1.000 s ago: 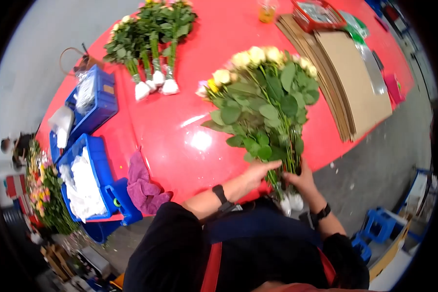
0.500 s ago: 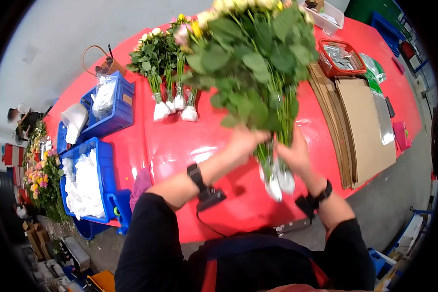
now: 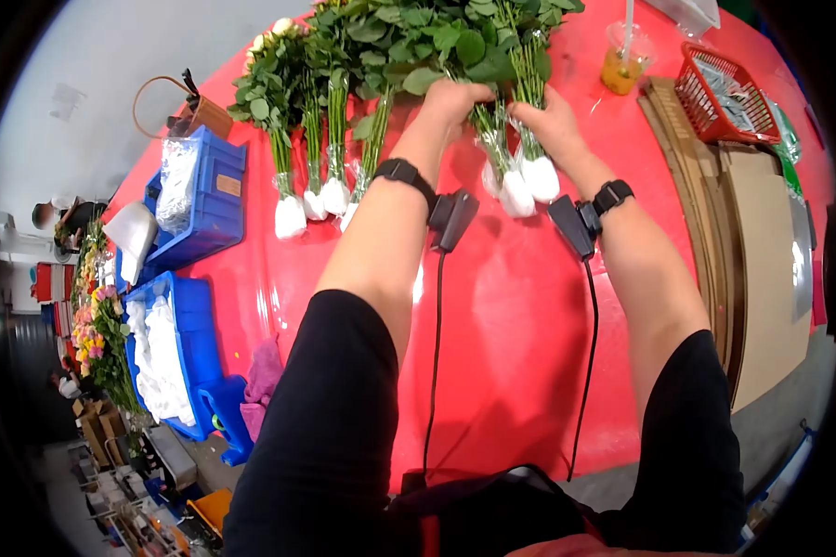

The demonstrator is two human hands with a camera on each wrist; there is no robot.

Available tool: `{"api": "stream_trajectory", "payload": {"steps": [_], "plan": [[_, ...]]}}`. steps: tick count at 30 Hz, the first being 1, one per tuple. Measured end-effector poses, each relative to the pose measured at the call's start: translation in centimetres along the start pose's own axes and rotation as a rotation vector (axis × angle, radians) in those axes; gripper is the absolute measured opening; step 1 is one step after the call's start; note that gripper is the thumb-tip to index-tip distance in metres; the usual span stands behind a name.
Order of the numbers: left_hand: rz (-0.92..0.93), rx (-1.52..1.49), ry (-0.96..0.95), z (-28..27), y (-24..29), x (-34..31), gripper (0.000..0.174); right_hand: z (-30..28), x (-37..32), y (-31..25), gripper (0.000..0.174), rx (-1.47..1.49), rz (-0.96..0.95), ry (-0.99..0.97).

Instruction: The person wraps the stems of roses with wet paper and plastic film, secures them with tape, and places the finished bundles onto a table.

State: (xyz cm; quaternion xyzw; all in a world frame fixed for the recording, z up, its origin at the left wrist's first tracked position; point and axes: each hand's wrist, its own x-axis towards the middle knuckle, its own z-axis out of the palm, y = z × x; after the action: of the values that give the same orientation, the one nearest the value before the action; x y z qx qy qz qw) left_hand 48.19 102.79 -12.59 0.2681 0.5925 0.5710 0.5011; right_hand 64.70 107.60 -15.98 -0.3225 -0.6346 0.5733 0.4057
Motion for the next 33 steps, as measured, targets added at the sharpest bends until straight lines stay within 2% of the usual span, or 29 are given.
{"api": "stream_trajectory", "payload": {"steps": [2, 5, 6, 8, 10, 11, 12, 13, 14, 15, 16, 17, 18, 19, 20, 21, 23, 24, 25, 27, 30, 33], "plan": [[-0.055, 0.013, -0.041, -0.5, -0.8, 1.1, 0.022, -0.1, 0.0, 1.3, 0.044, 0.006, 0.095, -0.031], [-0.046, -0.079, 0.051, -0.1, -0.8, 0.8, 0.032, -0.6, -0.2, 0.2, 0.050, 0.008, 0.262, -0.125], [-0.109, -0.063, 0.014, -0.3, -0.4, 0.3, 0.045, -0.3, -0.6, -1.4, 0.047, -0.015, 0.360, -0.093], [-0.096, -0.010, 0.131, -0.3, -0.7, 0.8, 0.060, 0.1, -0.3, -1.1, 0.055, 0.085, 0.403, -0.108], [0.026, -0.062, 0.190, -0.2, -0.4, -0.9, 0.070, -0.3, 0.1, -0.8, 0.063, 0.127, 0.467, -0.134], [0.012, -0.115, 0.180, -0.3, 0.0, -2.1, 0.069, 0.2, -0.7, -2.0, 0.072, 0.079, 0.425, -0.127], [0.059, -0.064, 0.199, -1.1, -0.6, -2.3, 0.059, -1.0, 0.3, -0.4, 0.080, -0.311, 0.356, -0.131], [0.202, -0.009, 0.183, -0.8, 1.1, -6.2, 0.032, -1.2, -0.3, 0.7, 0.082, -0.559, 0.226, -0.021], [0.103, 0.122, 0.145, -1.2, 3.5, -10.7, 0.032, -0.2, -2.7, -2.7, 0.079, -0.618, 0.152, 0.039], [0.065, 0.130, 0.086, -2.0, 5.1, -14.9, 0.033, 0.3, -4.5, -4.3, 0.074, -0.708, 0.024, 0.052], [0.108, 0.176, 0.133, -3.0, 5.2, -18.5, 0.033, 0.4, -6.4, -5.6, 0.069, -0.671, -0.026, 0.006], [0.153, 0.182, 0.070, -4.7, 4.7, -22.2, 0.034, -1.1, -7.8, -3.0, 0.064, -0.736, -0.095, 0.011], [0.069, 0.287, -0.100, -7.0, 7.2, -27.3, 0.030, 0.6, -11.5, -8.0, 0.060, -0.580, -0.033, -0.149], [-0.057, 0.187, -0.231, -9.6, 7.3, -31.2, 0.027, 0.1, -14.0, -7.5, 0.056, -0.533, -0.033, -0.213], [-0.163, 0.204, -0.243, -12.2, 8.0, -35.4, 0.025, 0.2, -17.7, -8.5, 0.051, -0.482, -0.039, -0.295], [-0.267, 0.214, -0.260, -14.8, 8.8, -39.9, 0.024, 1.1, -21.3, -12.2, 0.046, -0.510, 0.084, -0.469], [-0.310, 0.177, -0.094, -20.1, 9.4, -48.2, 0.022, 3.5, -27.7, -17.2, 0.029, -0.400, 0.393, -0.627], [-0.390, 0.100, 0.087, -22.9, 10.0, -52.1, 0.019, 4.5, -30.9, -18.1, 0.016, -0.386, 0.349, -0.707], [-0.310, 0.012, 0.206, -26.1, 10.2, -55.8, 0.016, 5.2, -33.7, -18.0, 0.009, -0.289, 0.486, -0.733], [-0.247, 0.085, 0.484, -33.8, 10.4, -62.0, 0.017, 9.2, -38.6, -19.8, 0.010, -0.203, 0.626, -0.740], [-0.128, 0.288, 0.847, -50.1, 8.9, -69.3, 0.020, 17.2, -43.0, -22.0, 0.011, -0.210, 0.741, -0.718], [-0.107, 0.503, 1.106, -68.2, 7.8, -73.6, 0.024, 25.2, -47.7, -23.5, 0.014, -0.293, 0.689, -0.599]]}}
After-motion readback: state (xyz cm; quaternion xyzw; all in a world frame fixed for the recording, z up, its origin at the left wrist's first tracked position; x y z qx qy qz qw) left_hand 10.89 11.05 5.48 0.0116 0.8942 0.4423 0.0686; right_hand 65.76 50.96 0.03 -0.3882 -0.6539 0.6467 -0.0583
